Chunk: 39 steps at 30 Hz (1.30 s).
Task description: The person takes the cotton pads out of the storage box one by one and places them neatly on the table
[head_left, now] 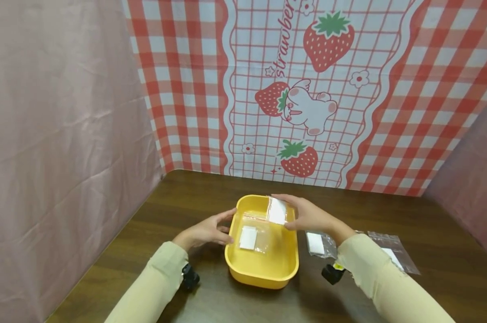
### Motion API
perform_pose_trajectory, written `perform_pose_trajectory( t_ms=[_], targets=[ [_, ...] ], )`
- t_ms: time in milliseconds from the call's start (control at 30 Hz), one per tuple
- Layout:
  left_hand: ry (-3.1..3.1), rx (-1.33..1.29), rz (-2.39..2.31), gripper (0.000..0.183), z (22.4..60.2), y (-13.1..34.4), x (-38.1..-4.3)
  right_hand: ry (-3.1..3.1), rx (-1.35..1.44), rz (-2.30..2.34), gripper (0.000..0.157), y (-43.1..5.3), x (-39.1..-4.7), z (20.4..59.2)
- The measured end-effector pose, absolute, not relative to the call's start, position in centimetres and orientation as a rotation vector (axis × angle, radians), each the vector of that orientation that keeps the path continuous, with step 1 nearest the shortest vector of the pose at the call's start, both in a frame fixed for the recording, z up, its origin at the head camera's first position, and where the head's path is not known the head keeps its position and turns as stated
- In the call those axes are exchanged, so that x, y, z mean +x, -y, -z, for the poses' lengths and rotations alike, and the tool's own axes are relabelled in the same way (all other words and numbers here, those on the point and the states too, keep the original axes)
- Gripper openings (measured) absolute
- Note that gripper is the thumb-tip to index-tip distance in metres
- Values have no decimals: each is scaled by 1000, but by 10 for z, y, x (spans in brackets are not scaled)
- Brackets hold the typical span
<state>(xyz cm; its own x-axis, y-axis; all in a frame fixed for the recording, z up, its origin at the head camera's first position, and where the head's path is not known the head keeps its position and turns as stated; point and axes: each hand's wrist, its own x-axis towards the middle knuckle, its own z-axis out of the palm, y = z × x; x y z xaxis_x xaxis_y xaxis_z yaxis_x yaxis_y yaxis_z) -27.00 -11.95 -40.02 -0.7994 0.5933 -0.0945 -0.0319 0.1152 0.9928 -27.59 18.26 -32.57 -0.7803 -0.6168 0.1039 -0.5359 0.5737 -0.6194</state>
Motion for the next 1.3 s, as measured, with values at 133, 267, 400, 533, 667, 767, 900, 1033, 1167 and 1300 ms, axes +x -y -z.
perform_pose_trajectory(
  t_ms=[133,267,400,533,667,767,900,1033,1167,1300],
  targets=[
    [-1927,541,-1731,88,400,121,-271,-2681,-1034,1002,75,-192,-271,331],
    [-1930,542,-1727,89,399,121,-272,-2692,-1055,1028,75,-199,-264,335],
    [-1930,530,-1725,89,399,121,-272,-2701,-1048,1092,76,-209,-255,341],
    [-1934,522,-1724,89,399,122,-271,-2750,-1011,1152,76,-221,-244,350],
    [-1908,539,-1734,90,399,122,-272,-2786,-968,1202,76,-233,-231,358],
    [-1892,546,-1742,90,399,121,-272,-2834,-974,1176,76,-241,-221,362],
    [-1888,548,-1748,90,400,121,-272,-2915,-1004,1081,80,-250,-207,369],
    [-1884,544,-1747,89,400,121,-272,-2965,-1032,987,84,-258,-196,377],
    [-1884,542,-1743,89,399,121,-272,-2964,-1117,960,86,-264,-187,386],
    [-1887,540,-1736,90,399,121,-272,-2916,-1193,992,86,-270,-180,397]
  ],
)
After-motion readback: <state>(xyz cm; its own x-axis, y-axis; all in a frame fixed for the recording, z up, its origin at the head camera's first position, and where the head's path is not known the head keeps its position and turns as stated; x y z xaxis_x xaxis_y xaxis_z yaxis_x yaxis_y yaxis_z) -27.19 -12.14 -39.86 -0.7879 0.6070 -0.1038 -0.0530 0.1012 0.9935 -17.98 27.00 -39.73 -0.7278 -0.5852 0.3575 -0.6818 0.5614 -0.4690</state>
